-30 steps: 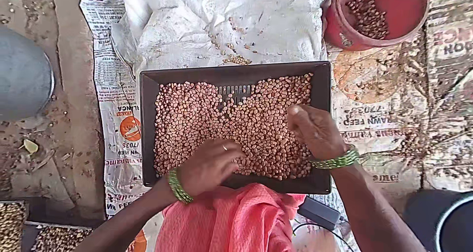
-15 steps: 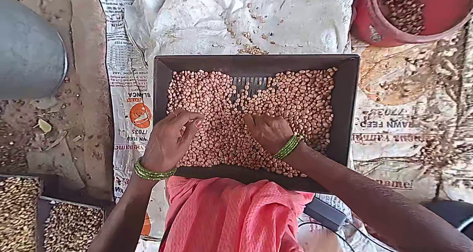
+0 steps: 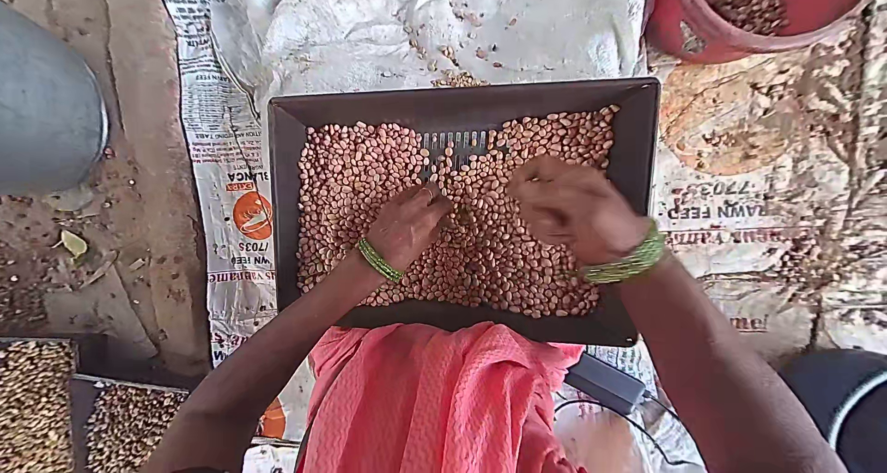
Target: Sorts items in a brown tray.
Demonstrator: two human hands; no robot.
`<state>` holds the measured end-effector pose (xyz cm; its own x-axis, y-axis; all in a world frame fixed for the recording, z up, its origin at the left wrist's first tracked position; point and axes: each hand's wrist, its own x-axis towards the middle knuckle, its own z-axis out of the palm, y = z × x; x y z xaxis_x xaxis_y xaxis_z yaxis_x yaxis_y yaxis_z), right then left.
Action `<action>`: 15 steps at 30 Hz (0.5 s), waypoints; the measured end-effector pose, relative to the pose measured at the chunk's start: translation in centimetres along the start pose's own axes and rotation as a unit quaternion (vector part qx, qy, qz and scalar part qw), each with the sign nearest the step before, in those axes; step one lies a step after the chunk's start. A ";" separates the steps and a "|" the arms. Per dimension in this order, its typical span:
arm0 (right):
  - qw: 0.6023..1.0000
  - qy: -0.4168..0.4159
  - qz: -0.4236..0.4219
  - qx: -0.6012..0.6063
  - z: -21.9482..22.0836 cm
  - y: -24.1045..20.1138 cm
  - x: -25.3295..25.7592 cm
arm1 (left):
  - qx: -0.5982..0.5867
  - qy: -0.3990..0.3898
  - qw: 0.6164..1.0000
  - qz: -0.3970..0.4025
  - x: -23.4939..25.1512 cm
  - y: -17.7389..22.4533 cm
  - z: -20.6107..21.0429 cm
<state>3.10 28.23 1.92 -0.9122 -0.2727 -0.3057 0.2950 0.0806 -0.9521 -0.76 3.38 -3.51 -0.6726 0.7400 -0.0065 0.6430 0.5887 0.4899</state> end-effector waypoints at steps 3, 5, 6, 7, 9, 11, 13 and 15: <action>0.970 -0.071 -0.003 0.231 -3.2 -0.1 -2.3 | 0.010 -0.042 0.999 -0.010 0.8 0.1 -0.3; 0.971 -0.045 -0.005 0.234 -3.1 0.0 -2.7 | 0.013 -0.085 0.996 -0.035 1.5 0.0 -1.2; 0.975 -0.019 0.004 0.222 -2.5 -0.1 -2.6 | 0.009 -0.099 0.994 -0.049 1.9 -0.1 -1.6; 0.978 0.000 0.013 0.206 -1.8 -0.1 -2.4 | 0.002 -0.103 0.993 -0.065 2.1 -0.2 -2.0; 0.983 0.011 0.027 0.184 -0.4 0.3 -1.9 | -0.034 -0.068 0.992 -0.098 2.3 -0.5 -3.4; 0.984 0.005 0.040 0.174 0.8 0.8 -1.8 | -0.078 -0.002 0.989 -0.127 1.7 -0.9 -5.5; 0.985 -0.001 0.056 0.163 1.7 1.3 -1.6 | -0.093 0.043 0.986 -0.133 0.3 -1.4 -7.5; 0.986 -0.007 0.061 0.158 2.6 1.8 -1.1 | -0.092 0.066 0.983 -0.142 -1.6 -2.2 -9.1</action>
<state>5.38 26.20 0.60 -0.8616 -0.2920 -0.4153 0.4775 -0.1881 -0.8583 -4.40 -2.05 3.36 -0.8647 0.4989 -0.0576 0.3540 0.6869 0.6347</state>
